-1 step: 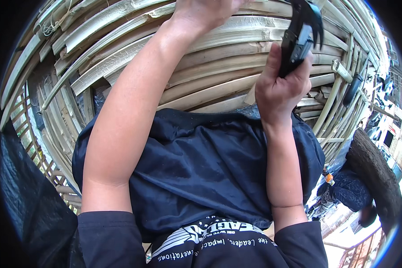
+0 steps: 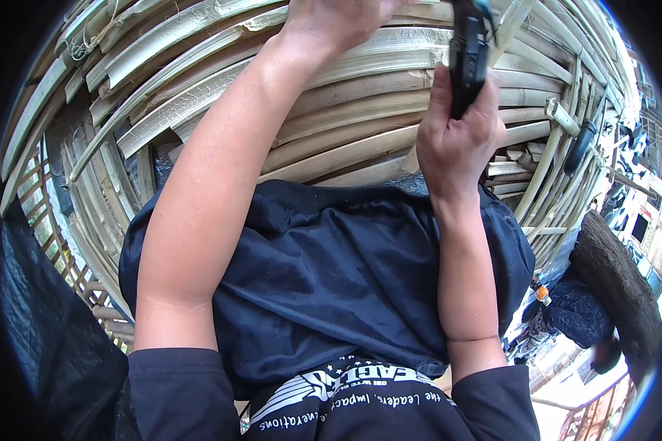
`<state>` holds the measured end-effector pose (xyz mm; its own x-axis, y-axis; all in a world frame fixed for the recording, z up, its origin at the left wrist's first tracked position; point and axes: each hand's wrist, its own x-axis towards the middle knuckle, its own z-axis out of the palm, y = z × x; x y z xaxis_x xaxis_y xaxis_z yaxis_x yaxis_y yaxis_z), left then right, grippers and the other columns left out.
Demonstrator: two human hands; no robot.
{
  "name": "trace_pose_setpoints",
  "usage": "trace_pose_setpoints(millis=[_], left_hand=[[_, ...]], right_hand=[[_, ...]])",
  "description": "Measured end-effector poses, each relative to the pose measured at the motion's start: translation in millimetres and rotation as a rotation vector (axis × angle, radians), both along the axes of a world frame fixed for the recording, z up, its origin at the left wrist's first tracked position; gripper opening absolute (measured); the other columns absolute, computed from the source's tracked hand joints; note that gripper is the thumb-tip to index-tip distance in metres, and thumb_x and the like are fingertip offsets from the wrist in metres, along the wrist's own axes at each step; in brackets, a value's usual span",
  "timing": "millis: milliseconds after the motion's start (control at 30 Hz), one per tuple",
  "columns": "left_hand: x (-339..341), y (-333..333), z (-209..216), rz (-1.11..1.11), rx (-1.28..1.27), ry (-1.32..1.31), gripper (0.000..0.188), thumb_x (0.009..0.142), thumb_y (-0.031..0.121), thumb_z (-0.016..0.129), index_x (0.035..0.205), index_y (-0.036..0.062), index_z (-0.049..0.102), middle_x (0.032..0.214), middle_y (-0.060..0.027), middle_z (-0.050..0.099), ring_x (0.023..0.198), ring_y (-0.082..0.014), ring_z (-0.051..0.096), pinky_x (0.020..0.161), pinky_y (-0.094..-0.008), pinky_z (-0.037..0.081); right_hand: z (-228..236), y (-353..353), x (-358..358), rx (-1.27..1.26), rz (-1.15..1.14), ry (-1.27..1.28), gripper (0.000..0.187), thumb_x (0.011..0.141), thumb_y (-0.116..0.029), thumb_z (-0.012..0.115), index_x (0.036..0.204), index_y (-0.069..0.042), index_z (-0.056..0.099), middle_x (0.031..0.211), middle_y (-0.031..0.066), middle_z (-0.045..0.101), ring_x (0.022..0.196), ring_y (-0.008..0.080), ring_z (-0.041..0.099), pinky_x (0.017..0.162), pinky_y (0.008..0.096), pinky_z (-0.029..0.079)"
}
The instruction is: The person hammers a nail into a bamboo strip and then uses the hammer's claw to pry the nail back out.
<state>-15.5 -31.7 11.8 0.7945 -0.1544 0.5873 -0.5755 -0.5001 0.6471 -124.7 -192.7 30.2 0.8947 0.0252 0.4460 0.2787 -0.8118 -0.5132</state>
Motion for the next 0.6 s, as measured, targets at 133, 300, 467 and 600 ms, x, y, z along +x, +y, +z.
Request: trace_pose_setpoints(millis=[133, 300, 467, 600], left_hand=[[0, -1, -5, 0.058, 0.077, 0.023, 0.017, 0.084, 0.010, 0.080, 0.074, 0.0032, 0.068, 0.080, -0.0073, 0.068, 0.078, -0.0224, 0.064, 0.073, -0.0372, 0.055], [-4, -2, -5, 0.054, 0.094, -0.055, 0.018, 0.085, 0.013, 0.080, 0.075, 0.0038, 0.067, 0.079, -0.0068, 0.067, 0.078, -0.0208, 0.063, 0.072, -0.0373, 0.054], [-3, -2, -3, 0.021, 0.108, -0.061, 0.018, 0.085, 0.015, 0.079, 0.078, 0.0027, 0.067, 0.080, -0.0078, 0.065, 0.079, -0.0232, 0.063, 0.073, -0.0389, 0.053], [-4, 0, -2, 0.033, 0.112, -0.035, 0.018, 0.086, 0.014, 0.078, 0.079, 0.0020, 0.067, 0.081, -0.0080, 0.065, 0.080, -0.0241, 0.062, 0.073, -0.0396, 0.052]], right_hand=[[-6, 0, -3, 0.085, -0.024, 0.015, 0.024, 0.099, -0.013, 0.068, 0.118, -0.002, 0.058, 0.080, 0.0166, 0.070, 0.067, 0.0334, 0.071, 0.060, 0.0399, 0.053], [4, -3, 8, 0.052, -0.016, 0.015, 0.022, 0.100, -0.015, 0.068, 0.113, -0.001, 0.058, 0.074, 0.0146, 0.066, 0.062, 0.0310, 0.069, 0.058, 0.0391, 0.051], [2, -3, 1, 0.202, -0.045, 0.012, 0.023, 0.102, -0.018, 0.065, 0.112, 0.000, 0.057, 0.071, 0.0184, 0.066, 0.064, 0.0401, 0.068, 0.057, 0.0439, 0.050], [-6, 0, 7, 0.055, 0.015, 0.083, 0.020, 0.100, -0.015, 0.066, 0.109, 0.000, 0.057, 0.074, 0.0208, 0.068, 0.070, 0.0413, 0.071, 0.061, 0.0457, 0.052]])
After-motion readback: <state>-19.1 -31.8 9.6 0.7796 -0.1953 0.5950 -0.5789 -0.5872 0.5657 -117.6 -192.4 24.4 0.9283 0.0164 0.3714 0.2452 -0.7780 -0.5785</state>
